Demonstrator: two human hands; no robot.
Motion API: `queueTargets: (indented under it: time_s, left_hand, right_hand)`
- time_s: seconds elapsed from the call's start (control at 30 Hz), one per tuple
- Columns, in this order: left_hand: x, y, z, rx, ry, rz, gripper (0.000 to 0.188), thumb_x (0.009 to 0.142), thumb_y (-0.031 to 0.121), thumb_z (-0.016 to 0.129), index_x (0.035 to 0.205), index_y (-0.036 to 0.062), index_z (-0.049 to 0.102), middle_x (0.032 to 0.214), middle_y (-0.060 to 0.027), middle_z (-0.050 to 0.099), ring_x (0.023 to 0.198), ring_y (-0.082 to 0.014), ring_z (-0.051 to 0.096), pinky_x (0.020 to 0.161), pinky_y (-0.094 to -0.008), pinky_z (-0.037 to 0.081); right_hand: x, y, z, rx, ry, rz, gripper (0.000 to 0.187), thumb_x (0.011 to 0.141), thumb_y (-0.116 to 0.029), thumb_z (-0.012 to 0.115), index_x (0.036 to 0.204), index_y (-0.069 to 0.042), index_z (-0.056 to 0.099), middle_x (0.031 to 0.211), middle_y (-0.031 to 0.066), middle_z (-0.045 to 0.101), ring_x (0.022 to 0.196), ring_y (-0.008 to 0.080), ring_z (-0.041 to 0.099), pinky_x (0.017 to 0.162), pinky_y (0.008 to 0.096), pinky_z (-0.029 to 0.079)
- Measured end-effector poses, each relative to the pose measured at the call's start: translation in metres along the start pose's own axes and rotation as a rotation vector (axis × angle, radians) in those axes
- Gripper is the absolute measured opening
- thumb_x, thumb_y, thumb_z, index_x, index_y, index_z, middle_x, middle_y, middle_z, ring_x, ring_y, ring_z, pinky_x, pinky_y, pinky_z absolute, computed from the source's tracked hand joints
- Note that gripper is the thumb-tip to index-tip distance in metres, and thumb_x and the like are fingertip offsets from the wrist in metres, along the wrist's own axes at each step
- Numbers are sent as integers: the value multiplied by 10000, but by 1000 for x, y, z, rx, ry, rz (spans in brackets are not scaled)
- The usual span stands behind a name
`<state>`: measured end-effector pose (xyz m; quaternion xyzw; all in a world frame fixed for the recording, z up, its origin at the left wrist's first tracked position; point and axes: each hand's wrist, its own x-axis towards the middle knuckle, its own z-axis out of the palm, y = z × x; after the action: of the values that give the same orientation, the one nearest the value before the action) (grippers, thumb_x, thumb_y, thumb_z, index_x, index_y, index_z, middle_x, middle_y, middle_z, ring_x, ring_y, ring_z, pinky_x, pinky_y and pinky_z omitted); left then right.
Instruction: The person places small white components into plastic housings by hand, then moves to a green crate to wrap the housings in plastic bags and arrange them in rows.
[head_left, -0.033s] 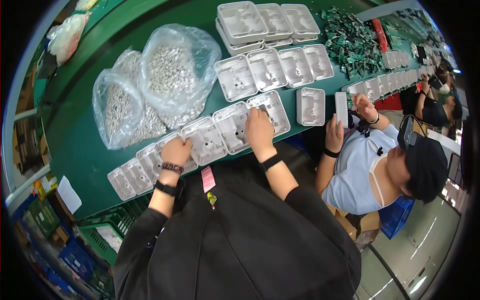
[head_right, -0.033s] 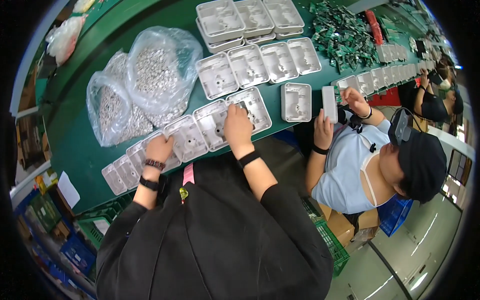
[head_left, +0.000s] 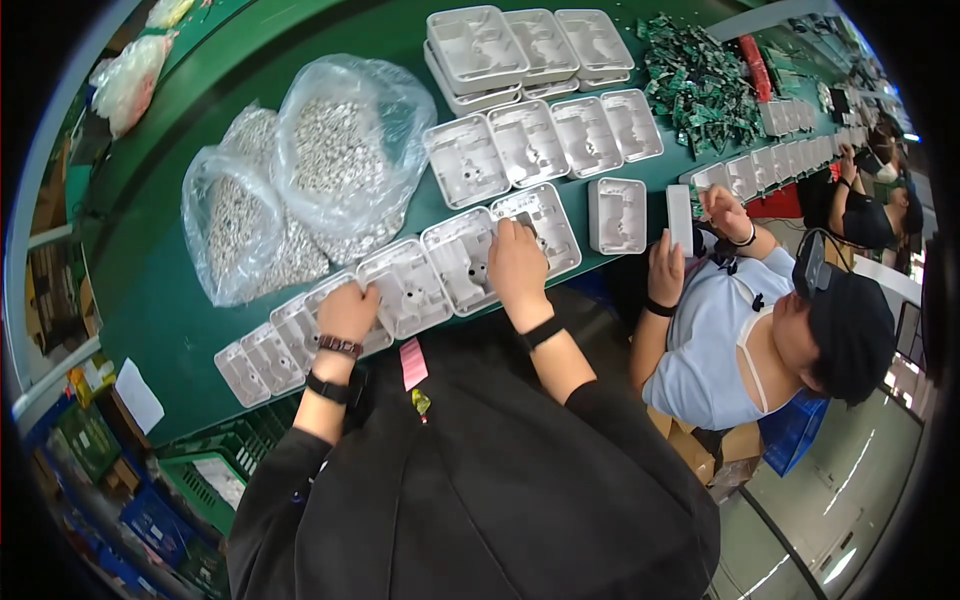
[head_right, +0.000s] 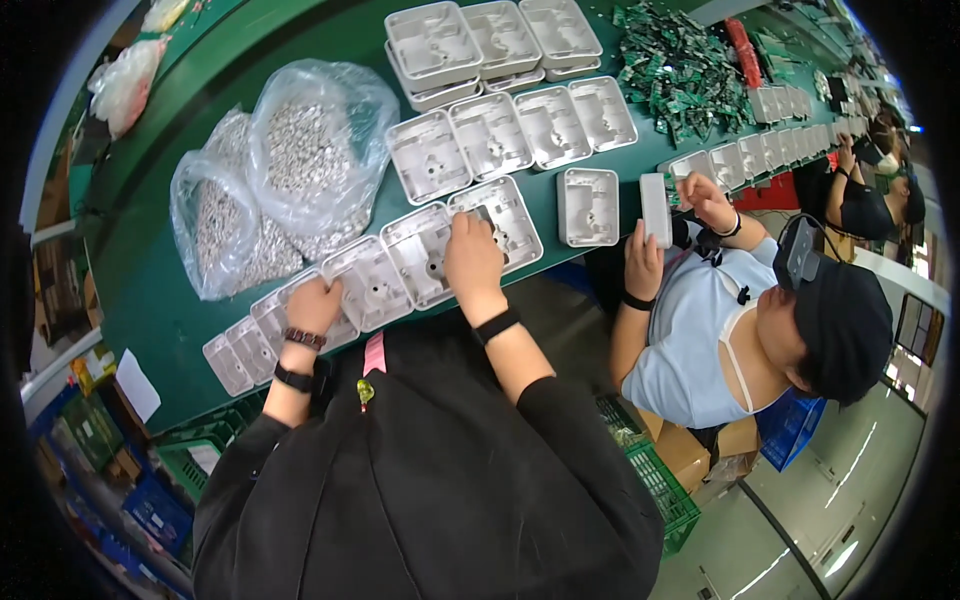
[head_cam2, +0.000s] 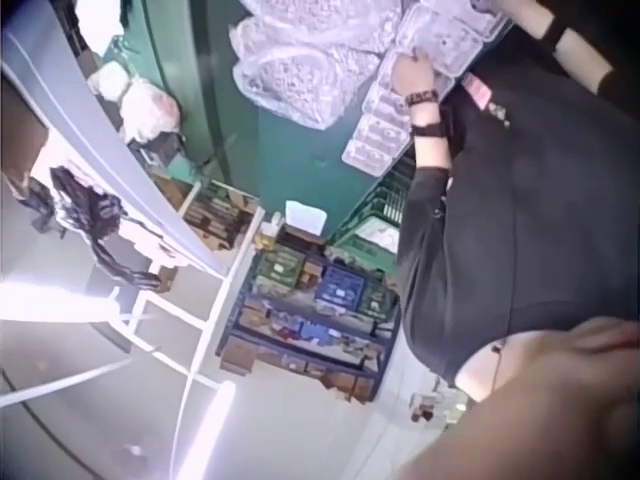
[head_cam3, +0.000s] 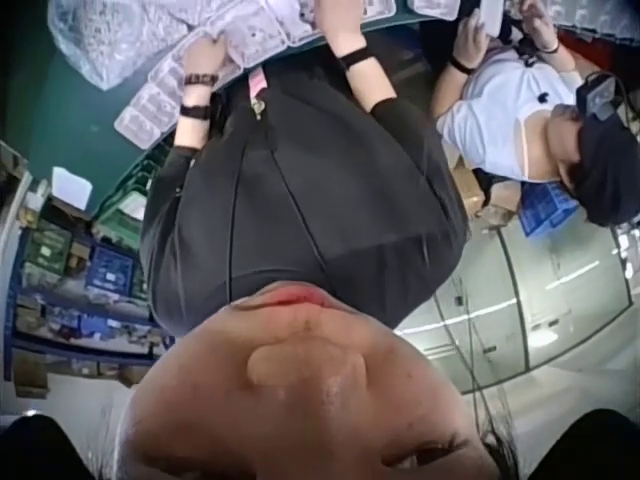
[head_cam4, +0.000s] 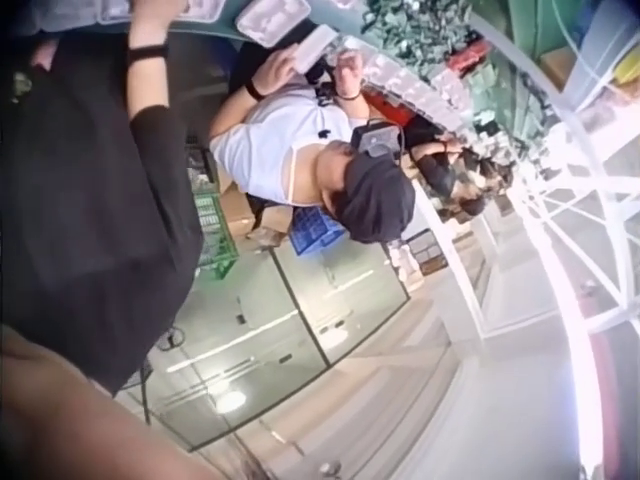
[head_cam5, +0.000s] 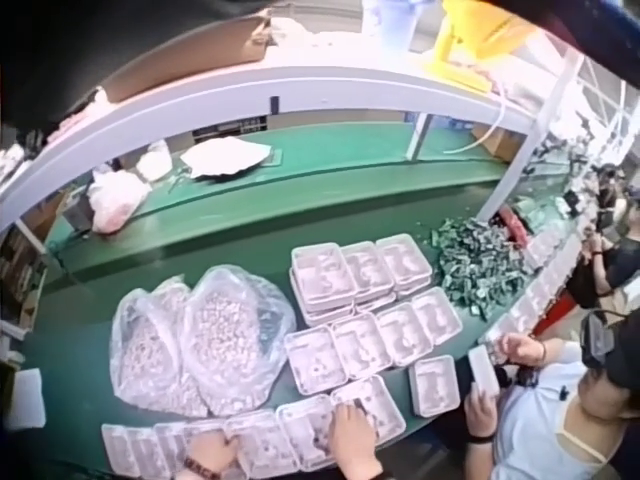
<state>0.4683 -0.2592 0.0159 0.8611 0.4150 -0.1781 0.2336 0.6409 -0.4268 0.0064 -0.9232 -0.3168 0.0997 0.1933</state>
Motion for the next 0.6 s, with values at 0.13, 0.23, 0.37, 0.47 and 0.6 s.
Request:
queueTargets:
  time_s: [0.13,0.23,0.37,0.47,0.6]
  left_hand:
    - [-3,38,-37,-167,-95,39,438,771,386,438,591,21,601,475,-122,542,519,-312,568,531,-405,453]
    - [30,84,-47,-107,-124,195,430,770,379,448,607,14,607,464,-117,537,509,-311,565,523,-402,450]
    - [110,151,-27,-14,-66,306,403,761,351,438,536,61,606,483,-59,569,472,-247,563,537,-355,458]
    - [137,202,-47,-113,-210,318,366,743,318,443,528,72,608,489,-40,575,474,-222,566,542,-341,460]
    - [158,227,-44,-94,-287,285,275,727,273,501,714,45,654,749,-135,627,728,-265,613,666,-373,466]
  right_hand:
    - [15,-5,-43,-95,18,46,128,725,-76,476,851,-58,456,827,99,525,825,274,509,624,376,469]
    - [56,33,-64,-206,197,39,107,731,-74,464,838,-66,472,807,104,536,812,284,528,600,386,476]
    - [119,96,-87,-273,236,61,104,740,-97,473,835,-55,480,771,139,568,731,328,563,607,418,465]
    - [153,124,-101,-279,215,116,121,740,-117,487,842,-52,483,796,152,580,738,342,568,617,435,456]
    - [177,146,-97,-290,166,158,158,740,-142,506,866,-51,483,836,173,583,768,363,561,632,458,443]
